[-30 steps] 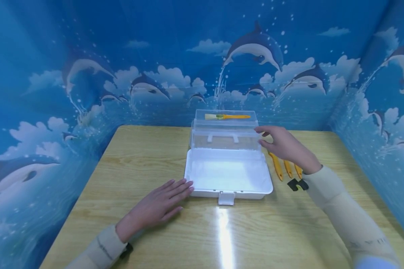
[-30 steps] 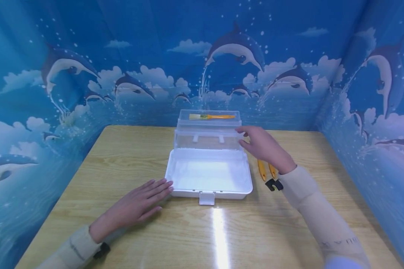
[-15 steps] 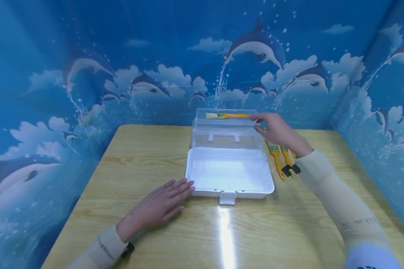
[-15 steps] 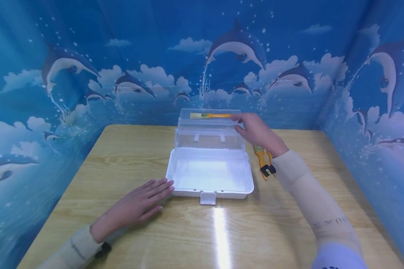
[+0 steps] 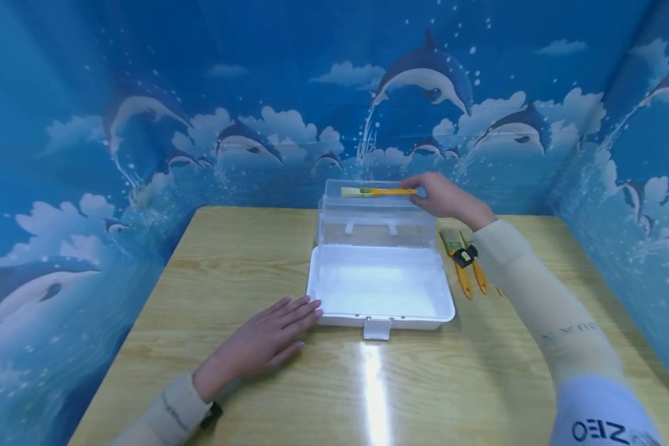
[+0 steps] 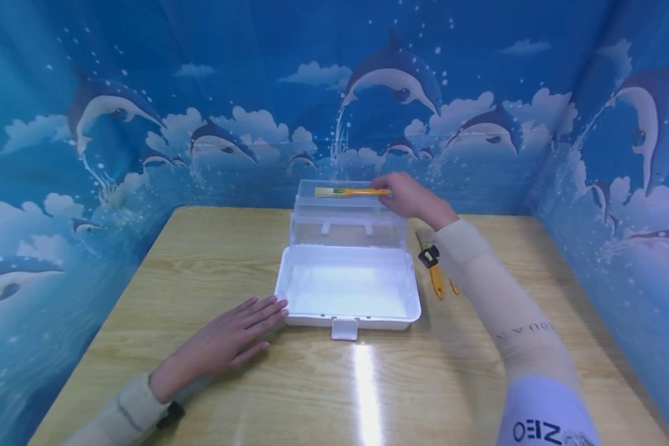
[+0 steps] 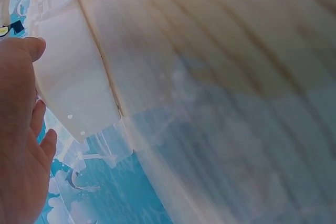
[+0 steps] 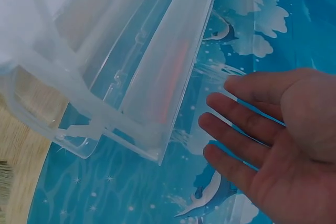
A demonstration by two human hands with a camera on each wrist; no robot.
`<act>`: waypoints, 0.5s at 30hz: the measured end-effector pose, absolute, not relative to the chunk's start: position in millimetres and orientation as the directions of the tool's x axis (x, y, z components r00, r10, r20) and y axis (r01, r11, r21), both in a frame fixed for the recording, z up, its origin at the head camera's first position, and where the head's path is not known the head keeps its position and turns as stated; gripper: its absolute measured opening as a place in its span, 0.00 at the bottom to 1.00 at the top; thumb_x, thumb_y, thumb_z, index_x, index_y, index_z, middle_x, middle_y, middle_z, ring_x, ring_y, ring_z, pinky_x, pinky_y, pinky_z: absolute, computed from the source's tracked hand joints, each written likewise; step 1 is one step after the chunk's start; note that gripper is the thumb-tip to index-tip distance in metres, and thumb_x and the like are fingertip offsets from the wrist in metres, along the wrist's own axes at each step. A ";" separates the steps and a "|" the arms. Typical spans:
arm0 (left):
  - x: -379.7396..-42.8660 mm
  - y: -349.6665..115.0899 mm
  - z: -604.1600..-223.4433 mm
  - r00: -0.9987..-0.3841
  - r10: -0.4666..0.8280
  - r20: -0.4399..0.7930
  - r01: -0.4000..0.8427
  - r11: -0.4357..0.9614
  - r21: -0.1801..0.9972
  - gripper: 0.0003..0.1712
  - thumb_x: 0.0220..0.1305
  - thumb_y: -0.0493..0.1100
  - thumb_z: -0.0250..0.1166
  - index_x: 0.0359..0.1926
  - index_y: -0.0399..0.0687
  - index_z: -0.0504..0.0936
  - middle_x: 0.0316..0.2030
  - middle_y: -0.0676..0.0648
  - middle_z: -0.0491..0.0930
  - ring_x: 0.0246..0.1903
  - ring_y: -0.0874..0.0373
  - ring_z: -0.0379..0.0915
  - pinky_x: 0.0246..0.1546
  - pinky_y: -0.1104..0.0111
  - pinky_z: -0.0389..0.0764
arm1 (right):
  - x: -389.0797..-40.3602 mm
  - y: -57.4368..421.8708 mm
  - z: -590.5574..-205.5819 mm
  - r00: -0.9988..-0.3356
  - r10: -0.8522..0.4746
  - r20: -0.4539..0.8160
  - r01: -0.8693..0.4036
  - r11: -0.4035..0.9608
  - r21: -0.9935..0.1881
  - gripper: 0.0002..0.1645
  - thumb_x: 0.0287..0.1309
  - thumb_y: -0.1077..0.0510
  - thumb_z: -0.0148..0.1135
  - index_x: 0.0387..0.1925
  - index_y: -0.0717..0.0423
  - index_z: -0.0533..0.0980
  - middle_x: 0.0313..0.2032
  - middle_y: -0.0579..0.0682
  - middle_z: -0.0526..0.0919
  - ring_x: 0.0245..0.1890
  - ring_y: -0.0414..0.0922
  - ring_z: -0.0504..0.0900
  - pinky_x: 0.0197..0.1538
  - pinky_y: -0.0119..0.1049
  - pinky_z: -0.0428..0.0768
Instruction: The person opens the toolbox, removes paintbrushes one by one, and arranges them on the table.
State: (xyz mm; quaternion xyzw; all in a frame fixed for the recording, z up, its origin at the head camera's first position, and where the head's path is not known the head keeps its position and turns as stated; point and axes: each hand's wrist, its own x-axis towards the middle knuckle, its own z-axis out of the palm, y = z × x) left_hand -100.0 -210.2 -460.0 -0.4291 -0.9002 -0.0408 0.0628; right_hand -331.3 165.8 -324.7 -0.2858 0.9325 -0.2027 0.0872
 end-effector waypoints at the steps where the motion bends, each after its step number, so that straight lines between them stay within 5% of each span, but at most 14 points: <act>1: -99.8 -210.2 -460.1 -0.625 0.767 0.145 0.777 0.629 0.020 0.37 0.78 0.54 0.53 0.80 0.50 0.54 0.80 0.50 0.51 0.79 0.53 0.48 0.79 0.54 0.53 | -333.7 165.2 -325.0 -0.819 -0.571 -0.056 -0.498 0.756 -0.424 0.24 0.71 0.68 0.55 0.67 0.66 0.72 0.66 0.66 0.74 0.67 0.63 0.72 0.69 0.61 0.73; 15: -99.1 -211.7 -461.4 -0.637 0.759 0.132 0.768 0.639 0.033 0.37 0.78 0.54 0.53 0.80 0.53 0.53 0.80 0.52 0.49 0.79 0.54 0.46 0.79 0.54 0.52 | -362.9 148.6 -331.4 -0.798 -0.580 -0.162 -0.481 0.776 -0.408 0.25 0.73 0.68 0.51 0.68 0.64 0.71 0.67 0.64 0.74 0.67 0.61 0.73 0.68 0.57 0.76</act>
